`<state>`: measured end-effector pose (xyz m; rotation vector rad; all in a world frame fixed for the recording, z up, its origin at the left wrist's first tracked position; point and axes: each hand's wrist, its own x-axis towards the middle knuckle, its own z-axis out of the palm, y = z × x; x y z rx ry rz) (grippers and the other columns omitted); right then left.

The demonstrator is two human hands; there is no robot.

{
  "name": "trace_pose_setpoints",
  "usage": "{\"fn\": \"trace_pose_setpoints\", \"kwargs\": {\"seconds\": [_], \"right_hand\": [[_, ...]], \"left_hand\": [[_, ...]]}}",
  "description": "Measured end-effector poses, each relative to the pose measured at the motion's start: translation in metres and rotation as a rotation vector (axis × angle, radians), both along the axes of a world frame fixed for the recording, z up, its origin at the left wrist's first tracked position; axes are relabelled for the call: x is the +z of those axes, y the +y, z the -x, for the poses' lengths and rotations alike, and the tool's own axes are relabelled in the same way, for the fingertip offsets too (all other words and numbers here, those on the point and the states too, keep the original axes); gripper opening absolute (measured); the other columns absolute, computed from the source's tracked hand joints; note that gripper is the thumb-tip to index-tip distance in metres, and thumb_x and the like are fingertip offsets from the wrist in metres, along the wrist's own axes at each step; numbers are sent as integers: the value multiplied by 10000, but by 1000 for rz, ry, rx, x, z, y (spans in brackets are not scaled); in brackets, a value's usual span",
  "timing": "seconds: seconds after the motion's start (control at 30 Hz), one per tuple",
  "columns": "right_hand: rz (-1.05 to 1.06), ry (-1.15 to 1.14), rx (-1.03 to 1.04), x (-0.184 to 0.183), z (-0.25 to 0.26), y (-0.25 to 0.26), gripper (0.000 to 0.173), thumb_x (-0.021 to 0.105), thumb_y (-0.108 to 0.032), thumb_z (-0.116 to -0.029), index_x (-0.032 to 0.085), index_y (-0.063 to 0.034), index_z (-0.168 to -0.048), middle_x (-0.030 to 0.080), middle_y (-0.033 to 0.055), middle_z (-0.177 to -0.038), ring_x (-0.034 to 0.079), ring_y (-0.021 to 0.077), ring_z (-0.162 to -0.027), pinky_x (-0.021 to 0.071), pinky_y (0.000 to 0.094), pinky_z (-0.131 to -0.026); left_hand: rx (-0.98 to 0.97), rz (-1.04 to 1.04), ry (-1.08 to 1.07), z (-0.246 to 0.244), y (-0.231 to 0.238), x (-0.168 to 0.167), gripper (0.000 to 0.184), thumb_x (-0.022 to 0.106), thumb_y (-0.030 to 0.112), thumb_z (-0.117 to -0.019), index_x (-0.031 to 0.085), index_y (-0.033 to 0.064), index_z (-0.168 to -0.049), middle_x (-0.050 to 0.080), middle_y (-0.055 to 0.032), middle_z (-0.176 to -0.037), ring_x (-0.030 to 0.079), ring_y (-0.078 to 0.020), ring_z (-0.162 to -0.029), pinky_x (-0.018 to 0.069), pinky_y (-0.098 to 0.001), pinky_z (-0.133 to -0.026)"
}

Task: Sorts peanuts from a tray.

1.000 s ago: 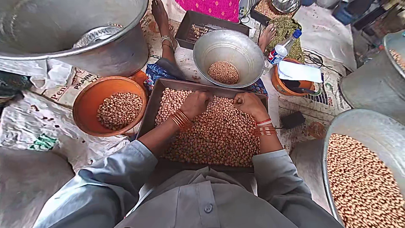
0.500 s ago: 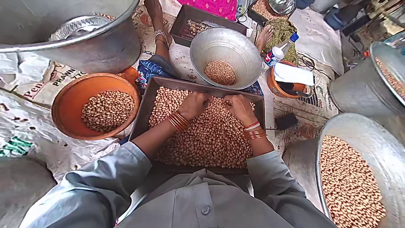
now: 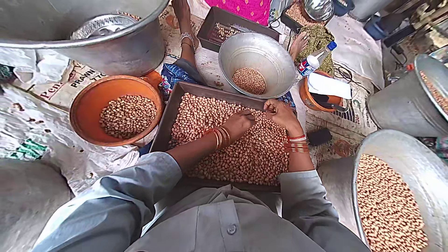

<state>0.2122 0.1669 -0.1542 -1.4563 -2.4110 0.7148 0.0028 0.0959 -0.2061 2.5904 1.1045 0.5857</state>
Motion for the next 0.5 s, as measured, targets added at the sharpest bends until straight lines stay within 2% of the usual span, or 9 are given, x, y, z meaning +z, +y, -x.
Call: {"fn": "trace_pose_setpoints", "kwargs": {"seconds": [0.07, 0.13, 0.2, 0.27, 0.3, 0.33, 0.37, 0.47, 0.5], "right_hand": [[-16, -152, 48, 1, 0, -5, 103, 718, -84, -889, 726, -73, -992, 649, 111, -769, 614, 282, -725, 489, 521, -700], [-14, -231, 120, -7, -2, -5, 123, 758, -85, -850, 760, -109, -971, 714, 132, -844, 682, 329, -814, 523, 576, -745], [2, -260, 167, -16, -1, -4, 151, 785, -86, -829, 771, -124, -975, 740, 135, -906, 706, 348, -891, 538, 593, -787], [22, -302, 169, -15, 4, -6, 143, 781, -84, -834, 770, -115, -972, 741, 147, -926, 706, 367, -913, 537, 596, -795], [32, -318, 161, -14, 5, -6, 135, 779, -85, -836, 773, -112, -968, 742, 153, -935, 704, 373, -924, 534, 599, -797], [41, -325, 156, -13, 5, -6, 121, 782, -98, -840, 775, -112, -960, 742, 154, -937, 705, 372, -928, 532, 597, -800], [60, -319, 152, -13, 5, -6, 112, 789, -118, -853, 778, -105, -964, 741, 157, -938, 702, 370, -927, 531, 596, -808], [133, -244, 144, -12, 6, -1, 139, 768, -187, -917, 773, -88, -1014, 737, 124, -895, 695, 295, -860, 534, 536, -815], [147, -180, 139, -10, 6, 0, 146, 764, -195, -929, 761, -74, -1012, 717, 109, -853, 669, 261, -805, 517, 509, -788]], "left_hand": [[-13, 35, 111, -5, 4, -3, 260, 560, -101, -953, 734, -13, -1125, 707, -151, -1235, 599, -350, -1284, 460, -471, -1110], [-7, 28, 184, -7, 4, -1, 227, 575, -88, -952, 725, -19, -1107, 700, -168, -1220, 595, -366, -1279, 464, -484, -1099], [27, 24, 167, -4, 4, 1, 170, 587, -18, -978, 727, -21, -1075, 704, -181, -1178, 610, -371, -1245, 474, -488, -1080], [141, 100, -7, 5, 6, 3, 169, 611, 70, -988, 726, -20, -1073, 712, -190, -1134, 652, -362, -1169, 515, -490, -1030], [221, 172, -115, 10, 9, 8, 181, 619, 71, -964, 706, -27, -1089, 710, -203, -1114, 677, -369, -1107, 544, -519, -968], [297, 208, -218, 15, 12, 12, 190, 613, 51, -932, 683, -32, -1087, 713, -213, -1041, 707, -378, -975, 566, -551, -861], [358, 232, -282, 20, 15, 15, 207, 596, 33, -917, 662, -33, -1102, 710, -218, -988, 709, -389, -892, 563, -572, -803], [426, 236, -271, 26, 21, 18, 221, 558, 32, -954, 677, -15, -1135, 700, -206, -861, 693, -397, -785, 547, -596, -732], [414, 239, -226, 23, 21, 16, 230, 534, 47, -984, 691, 0, -1146, 709, -209, -871, 700, -407, -797, 548, -611, -736]]}}
